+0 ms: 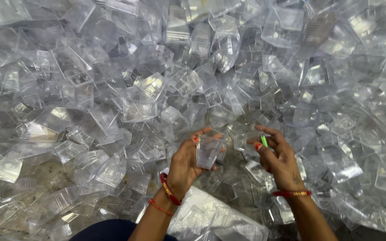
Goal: The person sits on the floor in front of a large pile of clear plastic cups and repeatedly picks up individual cups, nests them together by hand, and sets the nested stacks back onto the pile. They hold a small green marker-like object in one hand while stacking.
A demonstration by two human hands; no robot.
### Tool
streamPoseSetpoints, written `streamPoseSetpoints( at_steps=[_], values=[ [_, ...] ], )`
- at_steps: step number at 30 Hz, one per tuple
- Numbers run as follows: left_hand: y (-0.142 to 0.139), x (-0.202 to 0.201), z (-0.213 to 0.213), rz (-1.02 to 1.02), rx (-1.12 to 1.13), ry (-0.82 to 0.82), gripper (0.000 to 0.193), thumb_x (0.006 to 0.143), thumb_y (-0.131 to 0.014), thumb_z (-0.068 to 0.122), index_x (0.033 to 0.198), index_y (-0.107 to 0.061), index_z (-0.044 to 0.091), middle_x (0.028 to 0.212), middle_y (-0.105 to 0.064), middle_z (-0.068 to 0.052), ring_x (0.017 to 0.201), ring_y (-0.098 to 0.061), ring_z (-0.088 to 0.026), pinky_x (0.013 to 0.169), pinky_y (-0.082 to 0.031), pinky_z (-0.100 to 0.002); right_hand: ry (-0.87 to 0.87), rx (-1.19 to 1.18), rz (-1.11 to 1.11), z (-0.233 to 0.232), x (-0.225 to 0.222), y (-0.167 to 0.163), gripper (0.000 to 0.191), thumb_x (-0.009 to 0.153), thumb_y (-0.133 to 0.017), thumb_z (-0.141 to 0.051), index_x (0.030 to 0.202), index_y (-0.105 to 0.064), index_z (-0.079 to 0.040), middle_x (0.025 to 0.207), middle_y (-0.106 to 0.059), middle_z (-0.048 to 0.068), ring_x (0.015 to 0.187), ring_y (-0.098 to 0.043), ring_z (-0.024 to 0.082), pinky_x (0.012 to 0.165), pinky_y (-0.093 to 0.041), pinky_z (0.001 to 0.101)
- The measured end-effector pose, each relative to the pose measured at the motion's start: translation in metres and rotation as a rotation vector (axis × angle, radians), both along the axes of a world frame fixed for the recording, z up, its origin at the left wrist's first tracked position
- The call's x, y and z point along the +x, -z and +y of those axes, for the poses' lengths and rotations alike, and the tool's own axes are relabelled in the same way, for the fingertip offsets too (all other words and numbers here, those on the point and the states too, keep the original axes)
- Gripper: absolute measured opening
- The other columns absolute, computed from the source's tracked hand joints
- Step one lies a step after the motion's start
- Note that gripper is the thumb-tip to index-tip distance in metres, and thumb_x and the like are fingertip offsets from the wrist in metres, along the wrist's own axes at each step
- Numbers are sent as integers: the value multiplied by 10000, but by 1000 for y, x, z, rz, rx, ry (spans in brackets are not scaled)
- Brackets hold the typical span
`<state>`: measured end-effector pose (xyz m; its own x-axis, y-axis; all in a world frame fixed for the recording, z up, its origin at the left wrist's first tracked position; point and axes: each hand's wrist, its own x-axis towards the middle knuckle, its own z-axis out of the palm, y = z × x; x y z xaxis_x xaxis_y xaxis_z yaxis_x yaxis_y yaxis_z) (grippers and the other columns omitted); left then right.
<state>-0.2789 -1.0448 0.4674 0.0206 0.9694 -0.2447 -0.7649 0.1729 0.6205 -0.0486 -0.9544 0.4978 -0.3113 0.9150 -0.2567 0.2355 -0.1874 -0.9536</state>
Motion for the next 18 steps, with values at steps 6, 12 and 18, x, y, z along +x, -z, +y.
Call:
streamPoseSetpoints(
  at_steps=[6,12,18],
  values=[
    [-3,49,13,31,-11,18,567,957,-394,354,1458,-436,92,1453,-577,-136,1151,-636,-216,795,-584,-396,-13,-57,137,12,38,-15,552,871,-558,-80,1423,-542,-71,1143,-727,123,467,-353,43,408,-279,202],
    [4,93,-4,35,-9,30,558,948,-384,331,1444,-439,81,1468,-564,-138,1158,-628,-210,792,-568,-402,-28,-42,155,-6,78,-10,579,852,-531,-71,1431,-538,-68,1172,-723,143,472,-359,45,416,-310,203],
    [5,124,-8,30,9,22,549,954,-372,321,1434,-453,67,1473,-564,-152,1115,-634,-230,771,-558,-390,-12,-55,152,-11,108,-11,583,855,-523,-82,1438,-541,-69,1177,-726,140,481,-358,42,424,-317,197]
  ],
)
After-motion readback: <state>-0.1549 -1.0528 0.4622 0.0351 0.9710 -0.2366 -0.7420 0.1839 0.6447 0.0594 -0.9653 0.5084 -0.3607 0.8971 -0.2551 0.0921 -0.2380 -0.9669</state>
